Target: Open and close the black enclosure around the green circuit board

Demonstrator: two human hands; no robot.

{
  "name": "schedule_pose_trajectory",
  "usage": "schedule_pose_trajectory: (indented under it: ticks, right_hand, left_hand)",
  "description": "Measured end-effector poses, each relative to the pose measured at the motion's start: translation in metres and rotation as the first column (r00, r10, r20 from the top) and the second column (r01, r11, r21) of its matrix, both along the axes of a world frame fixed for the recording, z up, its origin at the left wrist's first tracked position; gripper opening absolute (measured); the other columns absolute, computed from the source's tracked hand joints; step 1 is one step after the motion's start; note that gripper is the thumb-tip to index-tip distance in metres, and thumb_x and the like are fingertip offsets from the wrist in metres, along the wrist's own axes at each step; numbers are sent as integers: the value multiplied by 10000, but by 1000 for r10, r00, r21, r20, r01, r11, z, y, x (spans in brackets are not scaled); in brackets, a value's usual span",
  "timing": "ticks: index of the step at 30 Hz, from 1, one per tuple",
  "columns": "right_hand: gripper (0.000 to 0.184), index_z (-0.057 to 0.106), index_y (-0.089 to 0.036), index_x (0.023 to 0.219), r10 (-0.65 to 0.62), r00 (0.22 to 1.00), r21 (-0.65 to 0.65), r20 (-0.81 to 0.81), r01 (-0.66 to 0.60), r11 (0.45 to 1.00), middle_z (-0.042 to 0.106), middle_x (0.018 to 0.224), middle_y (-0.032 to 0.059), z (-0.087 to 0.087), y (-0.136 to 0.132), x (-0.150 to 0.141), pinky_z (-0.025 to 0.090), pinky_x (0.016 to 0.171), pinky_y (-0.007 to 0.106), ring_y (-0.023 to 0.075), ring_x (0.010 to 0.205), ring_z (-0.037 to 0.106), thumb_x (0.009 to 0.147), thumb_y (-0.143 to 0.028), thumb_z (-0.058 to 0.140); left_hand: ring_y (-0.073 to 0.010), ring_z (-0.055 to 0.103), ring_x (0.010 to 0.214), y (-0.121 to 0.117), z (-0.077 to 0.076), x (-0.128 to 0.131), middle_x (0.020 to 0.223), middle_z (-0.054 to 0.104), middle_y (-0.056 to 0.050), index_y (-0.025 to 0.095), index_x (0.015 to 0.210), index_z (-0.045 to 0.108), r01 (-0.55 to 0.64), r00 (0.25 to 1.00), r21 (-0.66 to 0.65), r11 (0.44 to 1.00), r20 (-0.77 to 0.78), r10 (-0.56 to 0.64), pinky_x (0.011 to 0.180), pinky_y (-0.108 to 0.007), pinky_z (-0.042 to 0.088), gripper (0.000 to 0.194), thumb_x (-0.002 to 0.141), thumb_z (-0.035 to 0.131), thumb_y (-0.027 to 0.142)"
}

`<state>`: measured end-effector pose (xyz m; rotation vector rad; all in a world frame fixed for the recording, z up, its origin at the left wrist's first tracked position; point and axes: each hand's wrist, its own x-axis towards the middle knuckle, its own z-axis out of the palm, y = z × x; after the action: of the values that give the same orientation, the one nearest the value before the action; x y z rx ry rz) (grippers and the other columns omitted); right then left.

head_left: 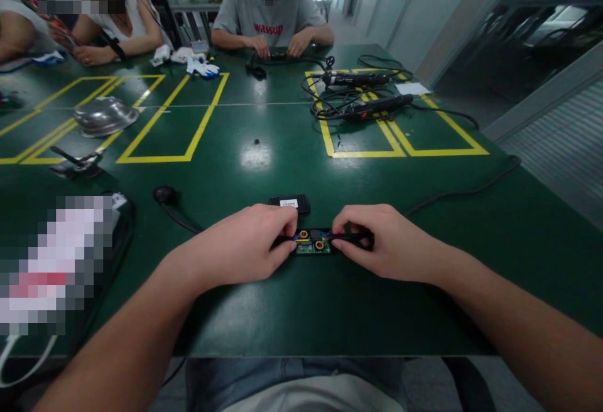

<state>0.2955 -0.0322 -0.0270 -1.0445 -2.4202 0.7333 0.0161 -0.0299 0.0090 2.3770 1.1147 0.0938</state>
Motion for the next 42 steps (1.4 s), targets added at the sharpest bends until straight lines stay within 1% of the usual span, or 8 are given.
schedule_pose_trajectory:
  ticks: [5,12,22,27,30,35,39,42]
  right_hand:
    - [53,667,-223,939,14,1000,11,-22,-13,1000,646,749,-21,3,0,3,427,584,275,133,582,537,964,-194,632]
    - [82,644,-228,933,34,999,-16,32,-34,999,613,737,-29,3,0,1,431,608,276,136,598,537,953,-157,609]
    - [66,659,-227,942,36,998,46,60,-39,998,735,902,40,-2,3,6,506,741,323,205,813,688,952,-161,664]
    - [90,635,-232,950,69,997,81,47,-72,994,750,931,51,-5,4,6,535,788,346,218,859,697,954,-144,653]
    - [102,615,-236,950,68,997,103,46,-73,992,739,919,48,-8,3,5,536,769,339,212,833,687,947,-140,649]
    - [129,590,-238,948,76,996,144,40,-81,986,727,892,42,-10,3,3,525,733,325,206,798,672,935,-121,644]
    - [128,596,-239,951,80,996,166,42,-86,982,726,901,45,-6,3,2,526,730,329,211,803,672,936,-120,643]
    - [120,599,-237,951,81,996,170,39,-86,982,729,911,53,-4,3,1,531,736,337,219,819,674,938,-124,639]
  left_hand:
    - [-171,609,655,1,8,-3,770,691,17,232,888,607,-6,999,-44,999,51,8,637,-311,406,122,956,609,131]
    - [-175,616,654,4,4,-5,774,701,18,232,873,592,-12,1000,-87,996,12,13,648,-307,400,144,923,633,103]
    - [-144,611,619,10,3,-5,717,666,47,216,826,618,-30,999,-175,984,15,33,664,-287,408,182,954,682,103]
    - [-141,620,671,10,0,-7,780,694,33,207,831,652,-1,999,-109,994,40,5,665,-277,420,173,879,704,49]
    - [-164,660,783,12,-5,-8,889,711,-5,204,816,671,26,994,1,1000,107,-26,719,-285,473,152,871,689,64]
    - [-286,679,1153,20,-23,-5,1202,738,-109,188,980,745,-149,972,313,938,220,81,1052,-445,552,111,975,635,174]
    - [-322,692,1206,27,-34,-3,1311,766,-125,176,1287,734,-148,986,272,951,120,119,1121,-524,556,306,991,691,240]
    - [-328,718,1205,27,-36,-2,1309,790,-121,181,1365,704,-154,987,263,953,83,136,1105,-531,572,363,1008,680,245]
